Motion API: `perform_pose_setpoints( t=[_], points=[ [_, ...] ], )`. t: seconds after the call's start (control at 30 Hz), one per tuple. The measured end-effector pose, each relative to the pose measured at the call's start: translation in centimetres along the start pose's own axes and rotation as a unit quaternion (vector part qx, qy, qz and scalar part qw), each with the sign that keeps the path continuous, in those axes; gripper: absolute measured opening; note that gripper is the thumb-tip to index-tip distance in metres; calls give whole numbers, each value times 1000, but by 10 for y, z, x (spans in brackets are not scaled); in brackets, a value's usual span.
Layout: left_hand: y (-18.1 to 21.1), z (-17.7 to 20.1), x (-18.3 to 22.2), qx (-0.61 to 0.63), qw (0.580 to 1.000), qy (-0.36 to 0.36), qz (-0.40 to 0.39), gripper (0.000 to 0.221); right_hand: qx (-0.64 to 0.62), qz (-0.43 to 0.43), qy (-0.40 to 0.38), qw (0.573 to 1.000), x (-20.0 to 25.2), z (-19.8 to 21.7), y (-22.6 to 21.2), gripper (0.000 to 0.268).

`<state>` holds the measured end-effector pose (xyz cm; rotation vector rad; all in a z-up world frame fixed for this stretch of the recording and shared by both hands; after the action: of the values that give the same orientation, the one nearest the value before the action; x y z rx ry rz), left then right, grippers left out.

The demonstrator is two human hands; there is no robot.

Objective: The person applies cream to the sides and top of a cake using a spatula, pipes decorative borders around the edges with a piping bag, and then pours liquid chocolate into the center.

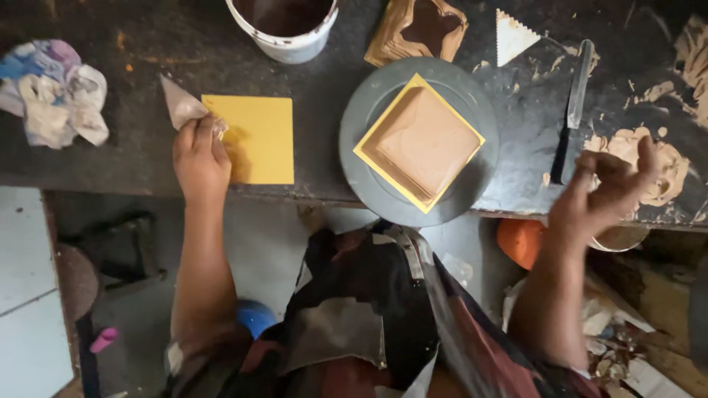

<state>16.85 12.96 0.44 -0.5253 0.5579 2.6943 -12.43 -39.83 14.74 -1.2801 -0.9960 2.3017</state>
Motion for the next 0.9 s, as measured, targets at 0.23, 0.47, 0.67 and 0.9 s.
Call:
perform_pose_setpoints(
  t=[0.23, 0.47, 0.67, 0.9],
  points=[
    [93, 138, -17, 302, 947, -108, -16, 36, -185, 64, -398, 896, 32, -104, -218, 86],
    [182, 155, 34, 564, 801, -197, -42, 58, -268, 234, -428, 831, 57, -146, -284, 51],
    [268, 157, 42, 547, 793, -191, -190, 89, -402, 211, -318, 833, 30, -98, -254, 28],
    [317, 140, 63, 493, 823, -269, -81, 57, -414, 211, -392, 794, 15, -58, -239, 20]
  ],
)
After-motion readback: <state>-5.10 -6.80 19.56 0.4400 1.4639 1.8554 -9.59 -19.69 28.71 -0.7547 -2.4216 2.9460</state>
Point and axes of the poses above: each hand's wrist, its own x-axis away from the middle knuckle, its own z-axis out of the back of the hand, y = z × x, the point moved 7 cm from there along -x, towards the middle knuckle, and after that the axes turned 6 degrees about -x, right-handed, at the moved point
